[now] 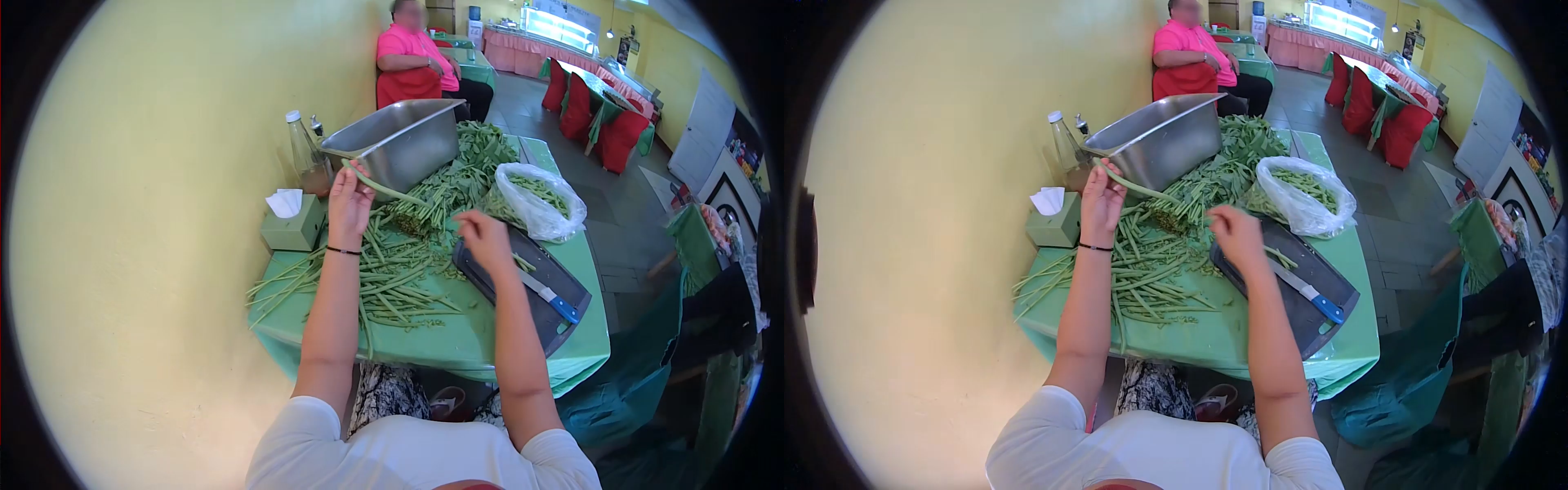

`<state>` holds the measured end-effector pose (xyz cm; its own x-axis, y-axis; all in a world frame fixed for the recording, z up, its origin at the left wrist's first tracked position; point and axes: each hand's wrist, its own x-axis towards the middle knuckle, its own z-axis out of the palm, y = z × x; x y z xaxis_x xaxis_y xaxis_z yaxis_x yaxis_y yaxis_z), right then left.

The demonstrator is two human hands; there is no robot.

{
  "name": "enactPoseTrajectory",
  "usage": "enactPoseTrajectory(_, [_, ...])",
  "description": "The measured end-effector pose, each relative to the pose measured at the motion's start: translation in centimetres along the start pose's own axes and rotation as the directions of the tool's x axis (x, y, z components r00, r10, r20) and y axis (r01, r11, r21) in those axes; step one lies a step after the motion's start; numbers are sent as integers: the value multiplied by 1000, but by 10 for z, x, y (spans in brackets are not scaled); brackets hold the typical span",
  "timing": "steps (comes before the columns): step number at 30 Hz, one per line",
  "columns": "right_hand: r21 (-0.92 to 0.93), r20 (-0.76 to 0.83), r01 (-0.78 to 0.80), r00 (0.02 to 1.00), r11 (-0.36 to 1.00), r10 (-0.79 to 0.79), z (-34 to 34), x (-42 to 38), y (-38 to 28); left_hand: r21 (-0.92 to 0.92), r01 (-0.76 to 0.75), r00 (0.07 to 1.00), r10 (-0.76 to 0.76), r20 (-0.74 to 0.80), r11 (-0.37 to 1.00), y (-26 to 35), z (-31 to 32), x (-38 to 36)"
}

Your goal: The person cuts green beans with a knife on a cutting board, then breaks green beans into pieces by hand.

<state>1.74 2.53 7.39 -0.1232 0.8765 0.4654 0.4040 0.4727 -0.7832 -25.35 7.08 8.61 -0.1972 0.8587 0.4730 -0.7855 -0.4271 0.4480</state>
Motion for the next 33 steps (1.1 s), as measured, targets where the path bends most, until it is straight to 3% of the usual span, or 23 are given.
enactPoseTrajectory(1, [-7, 36, 100, 994, 995, -100, 11, -3, -6, 2, 42, 999, -42, 27, 999, -7, 5, -2])
enactPoseTrajectory(5, [95, 75, 26, 997, 995, -34, 32, -7, -16, 23, 164, 981, -165, 102, 986, -17, 14, -8])
enactPoseTrajectory(9, [44, 129, 44, 990, 998, -49, 28, -8, -11, 341, 164, 983, -184, 25, 926, -12, 15, -8])
enactPoseTrajectory(10, [-5, 73, 105, 992, 995, -104, 30, -9, -6, 821, -81, 997, 32, 77, 566, -10, 6, -6])
enactPoseTrajectory(11, [-60, 17, 160, 987, 985, -159, 35, -9, -3, 964, -263, 948, 174, 266, -41, -7, 9, -6])
enactPoseTrajectory(12, [-68, -14, 143, 989, 987, -144, 37, -9, 0, 959, -282, 947, 149, 284, -30, -14, 15, -8])
enactPoseTrajectory(14, [-201, -28, 192, 979, 960, -202, 39, -12, 2, 768, -449, 808, 160, 567, -456, -7, 63, -25])
enactPoseTrajectory(15, [-206, -33, 181, 981, 962, -192, 39, -14, 1, 770, -454, 810, 152, 566, -448, -7, 79, -31])
enactPoseTrajectory(19, [-205, -54, 174, 981, 963, -188, 41, -13, 0, 371, -580, 706, -221, 673, -725, -2, 120, -54])
enactPoseTrajectory(22, [-145, -57, 212, 973, 967, -222, 41, -17, -2, 377, -754, 632, -435, 641, -539, -6, 94, -51])
enactPoseTrajectory(25, [-70, -73, 257, 962, 964, -262, 46, -17, -9, 605, -692, 688, -614, 388, -393, 3, 93, -51])
enactPoseTrajectory(29, [162, -96, 260, 964, 952, -247, 46, -20, -14, 841, -477, 780, -564, 270, -257, 13, 109, -59])
enactPoseTrajectory(33, [386, -138, 181, 981, 905, -138, 40, -20, -22, 859, -457, 832, -453, 321, -230, 5, 120, -69])
